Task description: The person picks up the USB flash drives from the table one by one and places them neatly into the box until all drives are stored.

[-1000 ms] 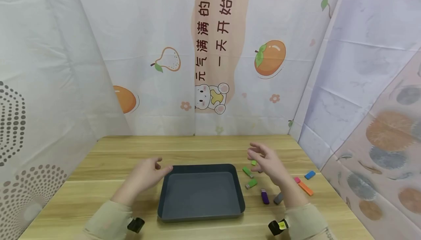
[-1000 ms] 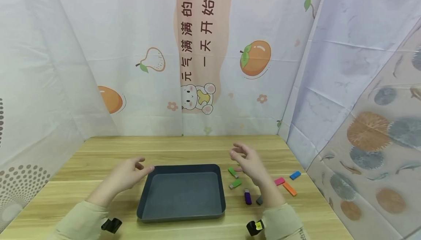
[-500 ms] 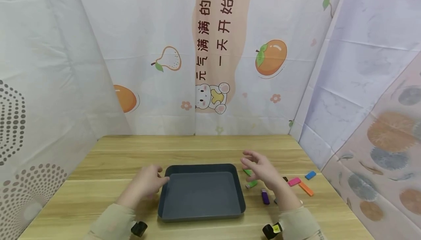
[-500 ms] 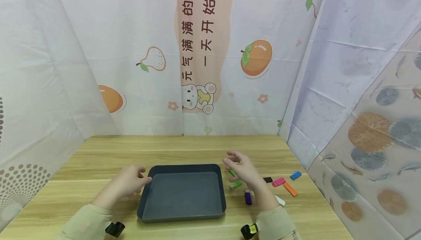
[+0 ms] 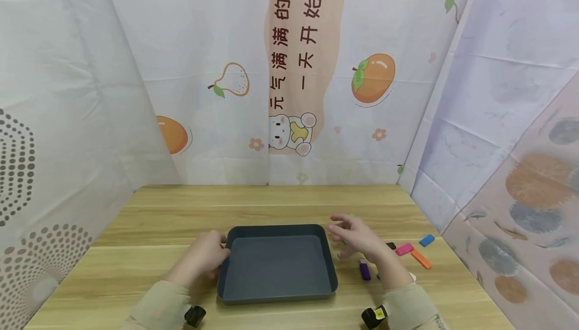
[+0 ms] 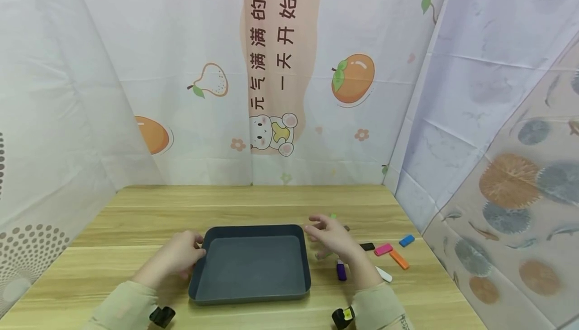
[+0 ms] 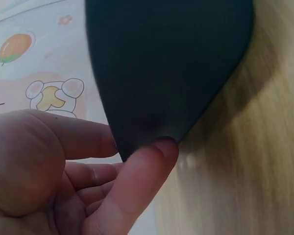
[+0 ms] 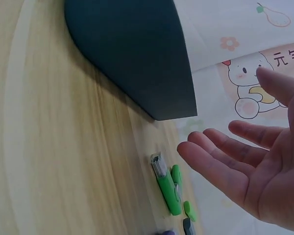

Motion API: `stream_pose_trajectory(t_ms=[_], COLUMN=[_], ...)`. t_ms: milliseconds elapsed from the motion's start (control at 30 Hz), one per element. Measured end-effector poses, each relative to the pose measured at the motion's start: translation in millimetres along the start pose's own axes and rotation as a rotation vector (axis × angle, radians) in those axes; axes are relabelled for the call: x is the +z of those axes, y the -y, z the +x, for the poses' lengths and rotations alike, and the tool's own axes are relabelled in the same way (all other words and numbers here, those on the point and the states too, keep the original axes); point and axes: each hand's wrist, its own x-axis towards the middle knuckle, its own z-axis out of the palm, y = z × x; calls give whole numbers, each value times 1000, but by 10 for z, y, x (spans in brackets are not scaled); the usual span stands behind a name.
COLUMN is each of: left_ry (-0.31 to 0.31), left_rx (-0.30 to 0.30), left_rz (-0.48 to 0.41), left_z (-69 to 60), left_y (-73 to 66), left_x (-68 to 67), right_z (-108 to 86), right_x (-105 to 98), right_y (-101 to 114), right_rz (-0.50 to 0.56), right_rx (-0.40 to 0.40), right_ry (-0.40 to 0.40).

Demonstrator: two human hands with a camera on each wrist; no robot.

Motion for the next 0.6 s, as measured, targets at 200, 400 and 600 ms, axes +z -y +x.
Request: stream_pose_trajectory(t_ms=[200,400,600], left_ry=[-8,-12,-4], left_rx=[-8,-9,-37], left_rz=[12,13,13], left_z=[-1,4,21], left_y=[-16,-8,-26], left_x=[27,43,37], right_z=[-1,-9,-7], right_x=[16,36,28], right_y=[-24,-29,-49], right_rz=[-16,-39,-47], right_rx=[18,18,20], right_ry=[18,16,16])
